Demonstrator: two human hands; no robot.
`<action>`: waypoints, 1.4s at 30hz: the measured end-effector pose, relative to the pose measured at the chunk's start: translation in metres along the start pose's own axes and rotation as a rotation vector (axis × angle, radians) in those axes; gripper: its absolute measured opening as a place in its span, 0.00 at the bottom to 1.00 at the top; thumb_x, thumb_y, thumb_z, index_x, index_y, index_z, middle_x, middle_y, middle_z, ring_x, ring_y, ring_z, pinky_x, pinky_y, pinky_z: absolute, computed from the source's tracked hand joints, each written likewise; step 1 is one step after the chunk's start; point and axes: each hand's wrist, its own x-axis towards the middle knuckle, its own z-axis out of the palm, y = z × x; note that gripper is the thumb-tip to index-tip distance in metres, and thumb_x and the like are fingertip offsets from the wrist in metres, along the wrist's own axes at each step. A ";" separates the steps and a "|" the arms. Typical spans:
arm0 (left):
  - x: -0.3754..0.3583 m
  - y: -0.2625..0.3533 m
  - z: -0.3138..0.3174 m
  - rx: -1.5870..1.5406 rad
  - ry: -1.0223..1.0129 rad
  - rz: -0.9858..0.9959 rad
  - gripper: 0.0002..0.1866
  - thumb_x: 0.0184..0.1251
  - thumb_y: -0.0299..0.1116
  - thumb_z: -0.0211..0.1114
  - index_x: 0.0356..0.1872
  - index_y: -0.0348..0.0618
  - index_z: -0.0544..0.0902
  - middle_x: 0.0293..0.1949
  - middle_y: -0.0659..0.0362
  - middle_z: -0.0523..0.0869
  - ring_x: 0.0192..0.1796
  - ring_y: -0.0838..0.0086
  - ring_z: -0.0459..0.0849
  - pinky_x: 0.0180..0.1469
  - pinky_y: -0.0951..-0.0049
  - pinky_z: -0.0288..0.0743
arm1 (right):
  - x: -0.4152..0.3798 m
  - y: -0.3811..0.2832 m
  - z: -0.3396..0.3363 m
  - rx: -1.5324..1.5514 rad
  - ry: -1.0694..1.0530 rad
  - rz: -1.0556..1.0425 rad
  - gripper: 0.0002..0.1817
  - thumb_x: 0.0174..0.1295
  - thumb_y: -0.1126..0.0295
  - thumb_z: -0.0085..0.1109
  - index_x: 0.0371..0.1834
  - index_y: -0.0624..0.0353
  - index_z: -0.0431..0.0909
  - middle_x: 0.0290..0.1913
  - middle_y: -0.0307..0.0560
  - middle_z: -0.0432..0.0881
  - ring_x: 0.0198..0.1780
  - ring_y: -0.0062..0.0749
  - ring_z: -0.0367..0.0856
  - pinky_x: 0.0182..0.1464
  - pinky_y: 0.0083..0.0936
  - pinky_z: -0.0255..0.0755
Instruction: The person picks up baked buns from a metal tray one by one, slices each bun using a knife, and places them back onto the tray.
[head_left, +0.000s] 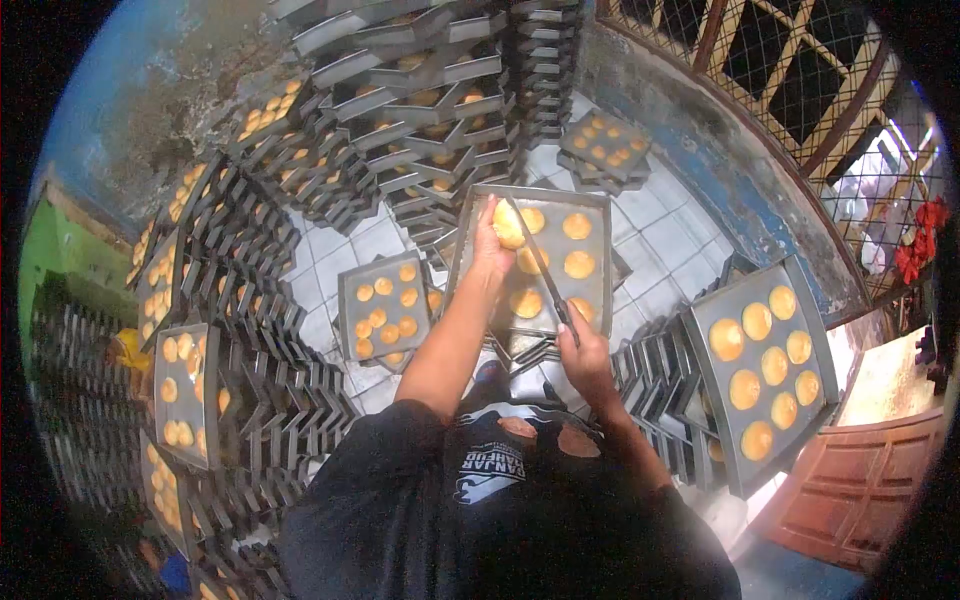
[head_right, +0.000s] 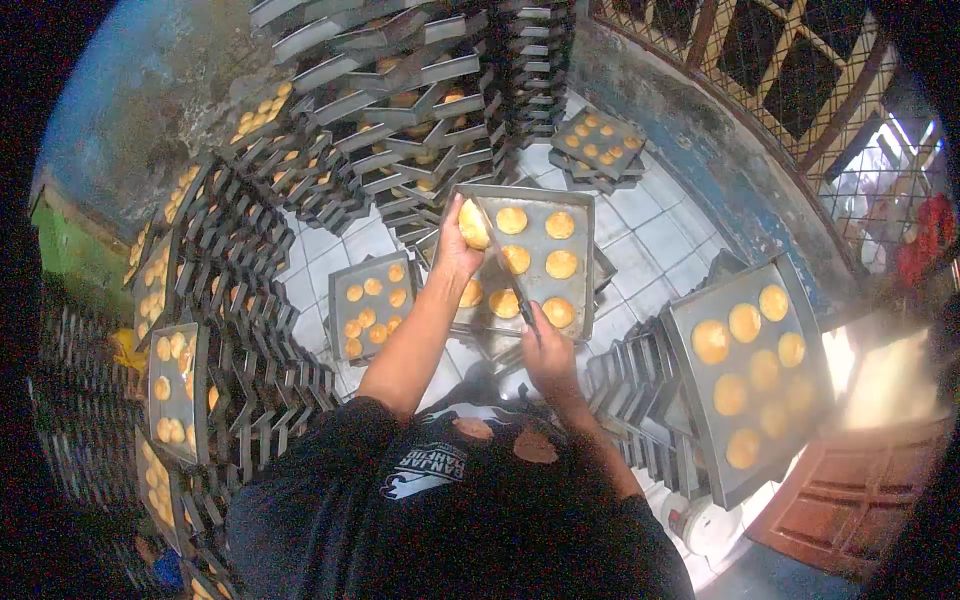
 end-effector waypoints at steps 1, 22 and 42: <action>-0.006 -0.005 -0.002 0.006 -0.002 -0.008 0.18 0.70 0.54 0.67 0.43 0.51 0.85 0.38 0.64 0.89 0.40 0.69 0.87 0.50 0.61 0.81 | 0.001 0.001 0.000 -0.027 0.060 -0.078 0.23 0.70 0.70 0.56 0.67 0.67 0.74 0.47 0.69 0.85 0.51 0.57 0.87 0.54 0.40 0.78; 0.006 0.022 -0.014 0.250 -0.035 0.004 0.33 0.73 0.66 0.57 0.55 0.43 0.81 0.42 0.59 0.87 0.41 0.70 0.87 0.45 0.64 0.83 | 0.018 0.008 0.002 -0.062 -0.123 0.049 0.23 0.73 0.64 0.55 0.66 0.68 0.75 0.42 0.63 0.87 0.41 0.46 0.89 0.43 0.35 0.78; 0.003 -0.031 -0.027 0.562 0.069 0.105 0.32 0.72 0.67 0.58 0.44 0.43 0.82 0.33 0.58 0.85 0.32 0.70 0.86 0.33 0.65 0.82 | 0.050 -0.015 -0.002 0.105 -0.238 0.257 0.24 0.72 0.65 0.54 0.68 0.64 0.73 0.39 0.62 0.85 0.43 0.47 0.88 0.48 0.35 0.78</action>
